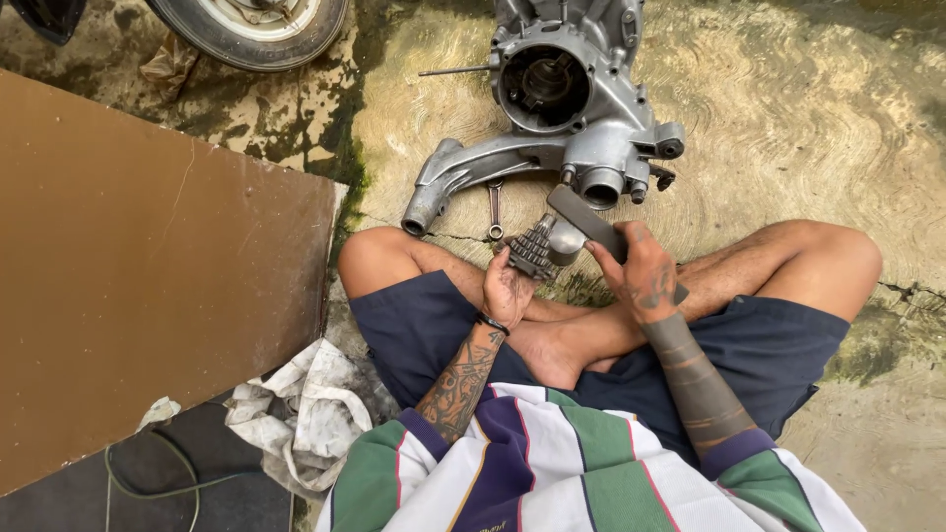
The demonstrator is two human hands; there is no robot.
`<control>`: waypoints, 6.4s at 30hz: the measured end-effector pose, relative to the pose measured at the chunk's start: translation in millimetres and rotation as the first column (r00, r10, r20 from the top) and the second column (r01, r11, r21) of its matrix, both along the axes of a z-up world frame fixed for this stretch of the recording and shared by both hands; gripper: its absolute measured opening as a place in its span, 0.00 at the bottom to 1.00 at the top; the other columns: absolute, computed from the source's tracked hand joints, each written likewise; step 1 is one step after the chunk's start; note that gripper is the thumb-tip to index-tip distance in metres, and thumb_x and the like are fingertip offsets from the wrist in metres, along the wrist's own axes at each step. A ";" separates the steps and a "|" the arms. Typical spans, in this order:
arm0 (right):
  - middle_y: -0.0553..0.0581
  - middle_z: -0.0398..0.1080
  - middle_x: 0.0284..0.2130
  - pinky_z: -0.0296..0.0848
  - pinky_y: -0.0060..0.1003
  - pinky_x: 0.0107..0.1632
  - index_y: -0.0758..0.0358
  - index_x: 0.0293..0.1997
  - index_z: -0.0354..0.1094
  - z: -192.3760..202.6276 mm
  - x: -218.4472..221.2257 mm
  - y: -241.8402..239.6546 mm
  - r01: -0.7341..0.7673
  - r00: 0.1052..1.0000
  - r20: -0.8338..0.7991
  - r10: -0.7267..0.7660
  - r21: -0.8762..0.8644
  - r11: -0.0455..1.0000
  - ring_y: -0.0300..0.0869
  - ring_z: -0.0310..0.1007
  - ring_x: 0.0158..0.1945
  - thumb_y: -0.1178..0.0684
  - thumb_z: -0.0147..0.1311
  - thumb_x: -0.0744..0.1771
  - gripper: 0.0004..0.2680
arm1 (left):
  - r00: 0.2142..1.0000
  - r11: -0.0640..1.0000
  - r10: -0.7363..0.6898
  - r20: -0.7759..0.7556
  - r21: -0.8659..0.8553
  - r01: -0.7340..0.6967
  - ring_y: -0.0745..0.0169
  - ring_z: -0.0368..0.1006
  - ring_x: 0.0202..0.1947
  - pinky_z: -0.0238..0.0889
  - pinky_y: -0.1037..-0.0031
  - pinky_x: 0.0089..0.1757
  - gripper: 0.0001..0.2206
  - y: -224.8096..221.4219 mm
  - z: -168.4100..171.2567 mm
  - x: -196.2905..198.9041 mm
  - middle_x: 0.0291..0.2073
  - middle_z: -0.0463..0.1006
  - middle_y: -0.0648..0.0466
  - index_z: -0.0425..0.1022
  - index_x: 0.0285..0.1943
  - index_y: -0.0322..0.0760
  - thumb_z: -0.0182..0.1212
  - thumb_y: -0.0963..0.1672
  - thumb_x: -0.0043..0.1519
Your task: Cleaning a motorcycle engine gear shaft component using a wire brush
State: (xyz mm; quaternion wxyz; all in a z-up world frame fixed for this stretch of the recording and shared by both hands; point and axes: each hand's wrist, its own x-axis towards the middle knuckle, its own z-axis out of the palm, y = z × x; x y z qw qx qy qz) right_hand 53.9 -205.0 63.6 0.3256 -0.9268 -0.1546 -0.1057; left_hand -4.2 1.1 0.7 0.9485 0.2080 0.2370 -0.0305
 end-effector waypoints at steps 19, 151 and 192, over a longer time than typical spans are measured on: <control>0.62 0.74 0.30 0.78 0.50 0.36 0.61 0.45 0.70 28.8 -28.3 12.2 -0.237 0.969 -0.064 0.237 0.011 0.971 0.57 0.80 0.34 0.39 0.63 0.65 0.16 | 1.000 0.994 0.022 -0.002 -0.111 -0.022 0.47 0.66 0.58 0.59 0.52 0.58 0.25 4.6 -24.5 -0.7 0.61 0.68 0.41 0.61 0.68 0.30 0.51 0.51 0.68; 0.61 0.66 0.46 0.62 0.45 0.56 0.66 0.61 0.68 3.9 11.2 -9.2 -0.070 0.786 -0.427 0.447 0.657 0.751 0.49 0.64 0.51 0.61 0.54 0.59 0.22 | 0.862 0.299 -0.413 0.295 0.938 -0.177 0.23 0.71 0.51 0.65 0.41 0.54 0.36 15.9 33.3 26.5 0.47 0.72 0.27 0.61 0.61 0.17 0.79 0.41 0.48; 0.68 0.69 0.53 0.74 0.55 0.55 0.61 0.66 0.62 -27.5 32.2 36.8 -0.336 0.680 -0.681 0.272 0.039 0.941 0.63 0.73 0.56 0.45 0.70 0.59 0.30 | 0.985 0.573 -0.002 0.170 0.808 -0.138 0.65 0.68 0.53 0.64 0.62 0.57 0.25 40.9 -54.4 23.9 0.53 0.75 0.50 0.67 0.68 0.38 0.69 0.47 0.63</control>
